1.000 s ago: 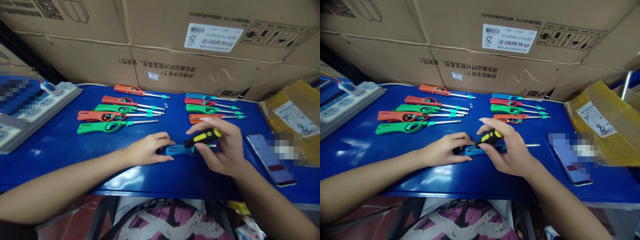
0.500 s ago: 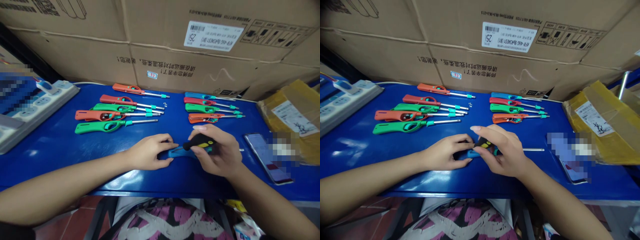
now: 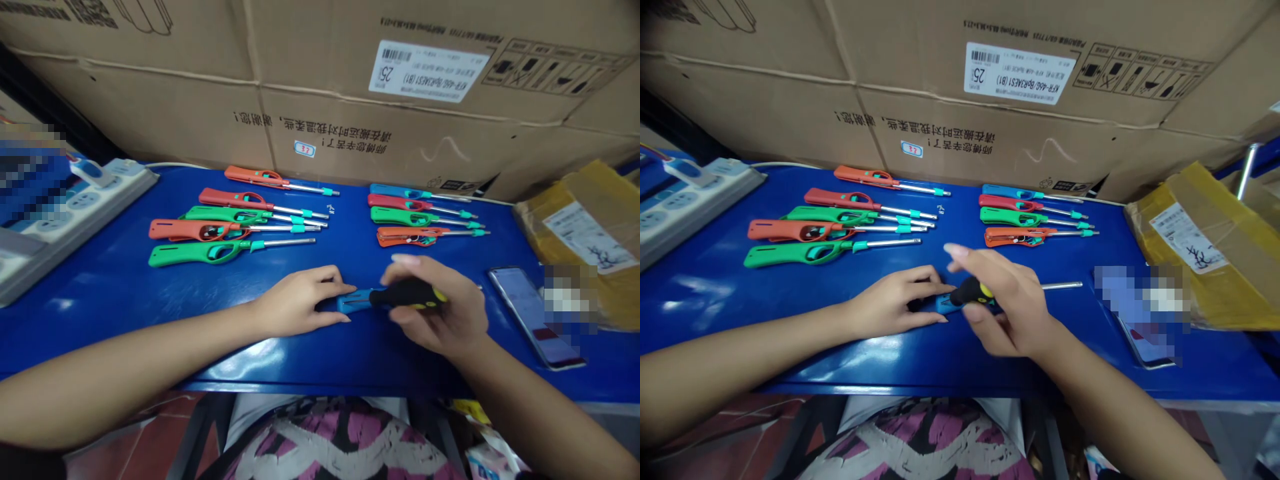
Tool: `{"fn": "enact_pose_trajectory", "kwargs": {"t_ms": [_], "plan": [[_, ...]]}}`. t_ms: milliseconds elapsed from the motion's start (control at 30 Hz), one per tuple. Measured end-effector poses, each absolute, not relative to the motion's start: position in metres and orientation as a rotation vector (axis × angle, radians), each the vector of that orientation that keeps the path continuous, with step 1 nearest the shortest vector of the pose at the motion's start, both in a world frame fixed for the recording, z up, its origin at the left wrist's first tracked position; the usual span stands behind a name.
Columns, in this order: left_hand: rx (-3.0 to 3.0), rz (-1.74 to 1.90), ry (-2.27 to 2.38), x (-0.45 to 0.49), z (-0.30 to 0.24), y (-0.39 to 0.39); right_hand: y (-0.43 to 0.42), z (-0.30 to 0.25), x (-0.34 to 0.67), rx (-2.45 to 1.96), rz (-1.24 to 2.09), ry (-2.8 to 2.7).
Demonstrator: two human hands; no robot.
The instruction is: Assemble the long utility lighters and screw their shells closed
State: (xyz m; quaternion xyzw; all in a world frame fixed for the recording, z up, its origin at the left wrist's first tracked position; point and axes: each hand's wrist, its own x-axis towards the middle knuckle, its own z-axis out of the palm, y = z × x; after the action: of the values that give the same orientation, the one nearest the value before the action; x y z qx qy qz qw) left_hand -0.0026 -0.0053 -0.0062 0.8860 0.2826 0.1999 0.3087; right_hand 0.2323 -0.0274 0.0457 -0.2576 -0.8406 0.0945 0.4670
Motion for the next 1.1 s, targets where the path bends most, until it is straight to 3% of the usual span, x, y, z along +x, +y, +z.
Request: {"fn": "enact_pose_trajectory", "kwargs": {"t_ms": [133, 333, 533, 700, 900, 1100], "plan": [[2.324, 0.561, 0.765, -0.002, -0.008, -0.006, -0.027, 0.044, 0.231, -0.64, 0.5, -2.046], [2.336, 0.559, 0.765, -0.002, -0.006, -0.006, -0.022, 0.052, 0.23, -0.701, 0.095, -2.159], [2.355, 0.574, 0.768, -0.002, -0.008, -0.007, -0.017, 0.076, 0.23, -0.779, 0.25, -2.39], [2.383, 0.597, 0.79, -0.001, -0.01, -0.009, -0.007, 0.079, 0.227, -0.681, -0.05, -2.428], [2.385, 0.584, 0.725, -0.004, -0.009, -0.008, -0.01, 0.069, 0.225, -0.601, 0.192, -2.309], [2.405, 0.583, 0.654, -0.006, -0.008, -0.005, -0.004, 0.05, 0.222, -0.51, -0.008, -2.159]]}}
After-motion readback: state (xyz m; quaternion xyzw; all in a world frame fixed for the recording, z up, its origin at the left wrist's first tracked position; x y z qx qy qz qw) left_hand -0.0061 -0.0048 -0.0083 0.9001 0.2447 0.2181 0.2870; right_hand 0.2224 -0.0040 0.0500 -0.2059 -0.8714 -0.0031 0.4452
